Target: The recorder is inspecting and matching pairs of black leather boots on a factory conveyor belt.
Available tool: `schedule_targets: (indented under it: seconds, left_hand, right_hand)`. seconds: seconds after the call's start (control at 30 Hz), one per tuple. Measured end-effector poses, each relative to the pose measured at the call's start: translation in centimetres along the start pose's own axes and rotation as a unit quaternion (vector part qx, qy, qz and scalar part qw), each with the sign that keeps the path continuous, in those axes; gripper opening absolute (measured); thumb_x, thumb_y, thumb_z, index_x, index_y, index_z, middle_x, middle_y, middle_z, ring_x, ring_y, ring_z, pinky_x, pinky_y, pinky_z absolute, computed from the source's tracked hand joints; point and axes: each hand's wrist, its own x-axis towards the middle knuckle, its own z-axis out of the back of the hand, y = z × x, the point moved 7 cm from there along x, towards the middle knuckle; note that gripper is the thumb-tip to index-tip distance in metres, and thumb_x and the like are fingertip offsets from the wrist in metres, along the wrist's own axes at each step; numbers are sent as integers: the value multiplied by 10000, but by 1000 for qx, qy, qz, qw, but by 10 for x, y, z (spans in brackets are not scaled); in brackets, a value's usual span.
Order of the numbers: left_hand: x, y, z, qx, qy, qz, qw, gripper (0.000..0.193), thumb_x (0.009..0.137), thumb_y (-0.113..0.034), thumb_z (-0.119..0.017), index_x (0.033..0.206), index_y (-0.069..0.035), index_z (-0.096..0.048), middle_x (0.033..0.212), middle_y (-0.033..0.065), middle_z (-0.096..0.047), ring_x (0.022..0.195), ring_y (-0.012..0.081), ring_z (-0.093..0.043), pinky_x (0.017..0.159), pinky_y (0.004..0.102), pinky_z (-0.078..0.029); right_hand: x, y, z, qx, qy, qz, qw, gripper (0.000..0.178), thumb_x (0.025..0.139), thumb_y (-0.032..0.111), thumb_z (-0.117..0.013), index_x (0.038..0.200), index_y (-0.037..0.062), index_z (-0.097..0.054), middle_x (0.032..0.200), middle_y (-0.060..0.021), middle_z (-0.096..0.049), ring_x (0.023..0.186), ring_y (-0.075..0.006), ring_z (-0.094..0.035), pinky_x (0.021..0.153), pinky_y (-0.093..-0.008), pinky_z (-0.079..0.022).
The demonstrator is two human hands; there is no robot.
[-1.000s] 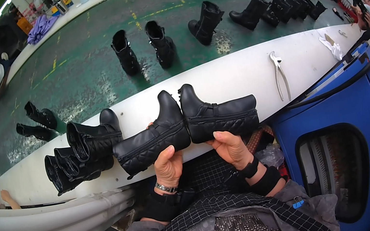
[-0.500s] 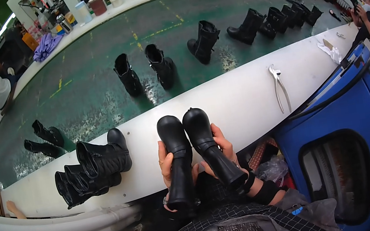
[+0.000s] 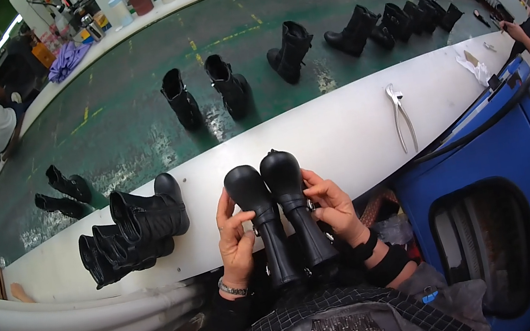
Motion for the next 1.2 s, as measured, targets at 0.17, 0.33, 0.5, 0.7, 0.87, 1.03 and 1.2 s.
schedule_targets:
  seconds: [0.17, 0.33, 0.5, 0.7, 0.87, 1.03, 1.2]
  left_hand:
    - [10, 16, 2, -135, -12, 69, 988, 252, 848, -70, -566, 1100, -85, -569, 1527, 123, -245, 1330, 255, -376, 1063, 390, -352]
    - [12, 16, 0, -165, -19, 74, 983, 435, 842, -98, -642, 1221, -77, -429, 1475, 128, -314, 1250, 220, -445, 1042, 365, -371]
    - [12, 17, 1, -187, -10, 104, 977, 717, 829, -114, -673, 1418, -57, -270, 1477, 140, -323, 1319, 239, -387, 1086, 373, -331]
    - [14, 15, -8, -195, 29, 146, 970, 874, 821, -171, -732, 1495, -63, -186, 1475, 127, -336, 1330, 245, -384, 1097, 374, -322]
    - [9, -2, -25, -121, 64, 173, 975, 824, 798, -31, -721, 1485, -71, -266, 1362, 99, -462, 1260, 205, -452, 1068, 348, -334]
    - [17, -12, -41, -13, 56, 105, 993, 854, 787, -96, -762, 1467, -19, -250, 1257, 105, -539, 1175, 188, -507, 1051, 331, -339]
    - [21, -8, -42, 3, 51, 103, 993, 880, 760, -146, -802, 1446, -12, -266, 1187, 76, -576, 1120, 167, -529, 1022, 310, -359]
  right_hand:
    - [7, 0, 2, 49, -17, -24, 998, 410, 794, 1, -535, 1198, 7, -471, 1508, -226, -234, 1413, -299, -253, 1160, -424, -196]
    - [7, 5, -3, 9, -47, -26, 999, 542, 808, 77, -663, 1279, 20, -401, 1503, -197, -242, 1399, -278, -265, 1159, -416, -203]
    - [6, 7, -7, -63, -12, -56, 996, 912, 795, 78, -706, 1496, -1, -129, 1525, -165, -223, 1429, -247, -215, 1171, -395, -174]
    - [7, 7, -4, -26, 24, -54, 998, 890, 795, -7, -666, 1513, 42, -142, 1542, -134, -231, 1435, -233, -211, 1172, -383, -170]
    - [10, 1, 9, 100, 36, -112, 988, 873, 797, 6, -651, 1517, 73, -162, 1535, -120, -260, 1428, -239, -237, 1167, -393, -194]
    - [9, 3, 15, 160, -1, -137, 978, 820, 831, 90, -630, 1515, 82, -178, 1503, -115, -313, 1402, -243, -291, 1159, -386, -214]
    - [12, 9, 11, 163, 6, -129, 978, 763, 842, 136, -637, 1482, 38, -233, 1477, -115, -346, 1382, -243, -321, 1146, -379, -237]
